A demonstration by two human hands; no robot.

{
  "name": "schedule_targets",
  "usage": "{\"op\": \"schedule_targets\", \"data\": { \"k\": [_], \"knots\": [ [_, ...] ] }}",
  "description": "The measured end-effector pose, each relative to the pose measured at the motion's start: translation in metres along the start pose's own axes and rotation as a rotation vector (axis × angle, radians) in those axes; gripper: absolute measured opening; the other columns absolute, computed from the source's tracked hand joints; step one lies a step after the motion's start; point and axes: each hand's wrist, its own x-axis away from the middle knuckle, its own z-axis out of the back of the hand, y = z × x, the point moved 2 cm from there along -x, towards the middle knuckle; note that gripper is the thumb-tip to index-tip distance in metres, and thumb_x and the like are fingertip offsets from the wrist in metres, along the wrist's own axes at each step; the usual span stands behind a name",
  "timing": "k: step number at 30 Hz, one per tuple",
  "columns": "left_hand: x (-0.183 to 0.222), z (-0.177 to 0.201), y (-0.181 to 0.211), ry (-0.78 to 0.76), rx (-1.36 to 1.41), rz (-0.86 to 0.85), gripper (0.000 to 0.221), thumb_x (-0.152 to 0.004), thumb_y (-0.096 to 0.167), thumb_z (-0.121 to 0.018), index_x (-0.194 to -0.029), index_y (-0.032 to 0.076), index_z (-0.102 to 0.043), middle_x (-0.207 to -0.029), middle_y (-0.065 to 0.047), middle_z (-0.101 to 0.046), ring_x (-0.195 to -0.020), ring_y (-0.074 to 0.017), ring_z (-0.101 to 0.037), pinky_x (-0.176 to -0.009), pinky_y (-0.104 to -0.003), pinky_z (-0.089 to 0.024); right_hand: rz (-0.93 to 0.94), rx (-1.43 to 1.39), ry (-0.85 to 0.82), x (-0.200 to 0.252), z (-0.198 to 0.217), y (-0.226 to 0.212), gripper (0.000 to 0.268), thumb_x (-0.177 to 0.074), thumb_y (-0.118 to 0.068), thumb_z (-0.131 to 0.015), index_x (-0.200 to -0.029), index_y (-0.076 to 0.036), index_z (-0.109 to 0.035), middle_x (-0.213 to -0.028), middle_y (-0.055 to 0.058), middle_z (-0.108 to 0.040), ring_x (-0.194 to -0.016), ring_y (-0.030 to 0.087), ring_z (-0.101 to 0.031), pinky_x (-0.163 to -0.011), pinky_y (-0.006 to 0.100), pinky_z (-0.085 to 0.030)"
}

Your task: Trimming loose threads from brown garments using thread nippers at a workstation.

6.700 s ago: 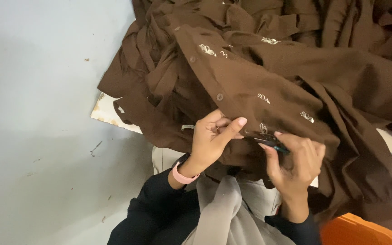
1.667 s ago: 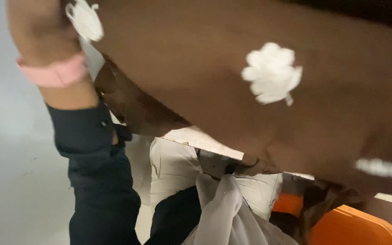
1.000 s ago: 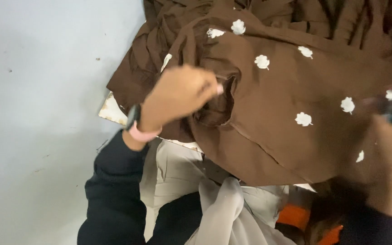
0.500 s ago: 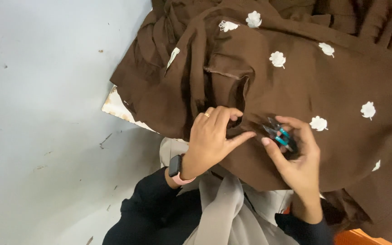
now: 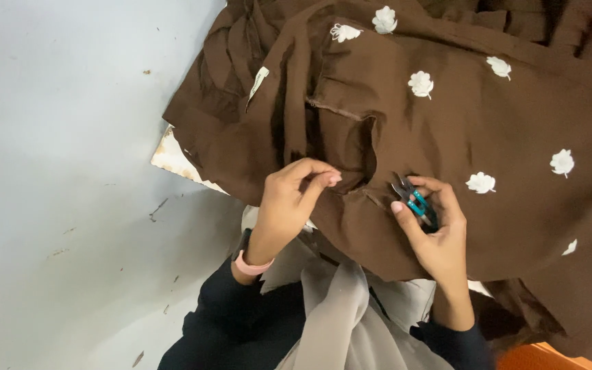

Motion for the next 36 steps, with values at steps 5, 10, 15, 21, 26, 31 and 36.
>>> {"op": "schedule_targets", "data": {
  "k": [5,10,15,21,26,31,36],
  "knots": [
    [0.017,0.031,0.006,-0.011,0.059,0.023,0.006,-0.079,0.014,-0.060,-0.077,0.012,-0.065,-0.062,-0.001,-0.064,-0.061,-0.0147,-0.061,-0.061,-0.026,-0.049,0.044,0.116,0.057,0.007,-0.001,-0.017,0.033,-0.072,-0.008,-0.069,-0.102,-0.005,-0.056,-0.078,0.013,-0.056,-0.068,0.020,-0.054,-0.056,0.028,-0.045],
    [0.042,0.079,0.001,-0.177,-0.013,0.224,0.009,-0.074,0.009,-0.060,-0.076,0.005,-0.068,-0.059,-0.011,-0.066,-0.056,-0.0236,-0.062,-0.058,-0.035,-0.047,0.279,0.319,0.094,0.013,-0.002,-0.026,0.029,-0.072,-0.010,-0.072,-0.095,-0.006,-0.056,-0.089,0.007,-0.061,-0.070,0.025,-0.057,-0.065,0.032,-0.041],
    [0.054,0.093,0.004,-0.198,-0.714,0.465,0.014,-0.079,0.012,-0.055,-0.087,0.005,-0.064,-0.071,-0.012,-0.066,-0.066,-0.0319,-0.062,-0.063,-0.039,-0.046,0.328,0.297,0.091,0.014,-0.007,-0.032,0.031,-0.071,-0.009,-0.073,-0.096,-0.005,-0.056,-0.088,0.007,-0.061,-0.070,0.023,-0.055,-0.066,0.030,-0.039],
    [0.045,0.028,0.006,0.028,-0.481,-0.100,0.016,-0.074,0.015,-0.065,-0.088,0.010,-0.064,-0.073,-0.009,-0.060,-0.066,-0.0276,-0.059,-0.058,-0.035,-0.046,0.287,0.176,0.061,0.015,-0.015,-0.036,0.038,-0.071,-0.004,-0.070,-0.103,0.002,-0.050,-0.086,0.016,-0.058,-0.070,0.026,-0.055,-0.056,0.031,-0.044],
    [0.020,-0.009,0.007,0.082,-0.567,-0.377,0.028,-0.073,0.031,-0.066,-0.094,0.013,-0.061,-0.085,-0.004,-0.053,-0.067,-0.0195,-0.051,-0.055,-0.029,-0.043,0.302,0.230,0.096,0.015,-0.012,-0.035,0.034,-0.074,-0.004,-0.069,-0.101,0.002,-0.050,-0.090,0.015,-0.057,-0.073,0.024,-0.056,-0.054,0.030,-0.044],
    [0.008,-0.006,0.001,-0.044,-0.201,-0.179,0.007,-0.078,0.016,-0.062,-0.078,0.010,-0.062,-0.070,-0.004,-0.062,-0.066,-0.0217,-0.059,-0.059,-0.029,-0.049,0.398,0.389,0.135,0.013,0.000,-0.025,0.027,-0.075,-0.007,-0.070,-0.096,-0.002,-0.055,-0.092,0.009,-0.060,-0.076,0.027,-0.056,-0.065,0.034,-0.041],
    [0.008,-0.001,0.002,-0.085,-0.062,0.019,0.009,-0.082,0.017,-0.057,-0.080,0.009,-0.059,-0.072,-0.007,-0.065,-0.064,-0.0216,-0.063,-0.056,-0.029,-0.050,0.468,0.422,0.110,0.013,-0.001,-0.023,0.023,-0.073,-0.009,-0.072,-0.092,-0.008,-0.059,-0.087,0.001,-0.062,-0.073,0.019,-0.057,-0.066,0.027,-0.035]
  ]
}}
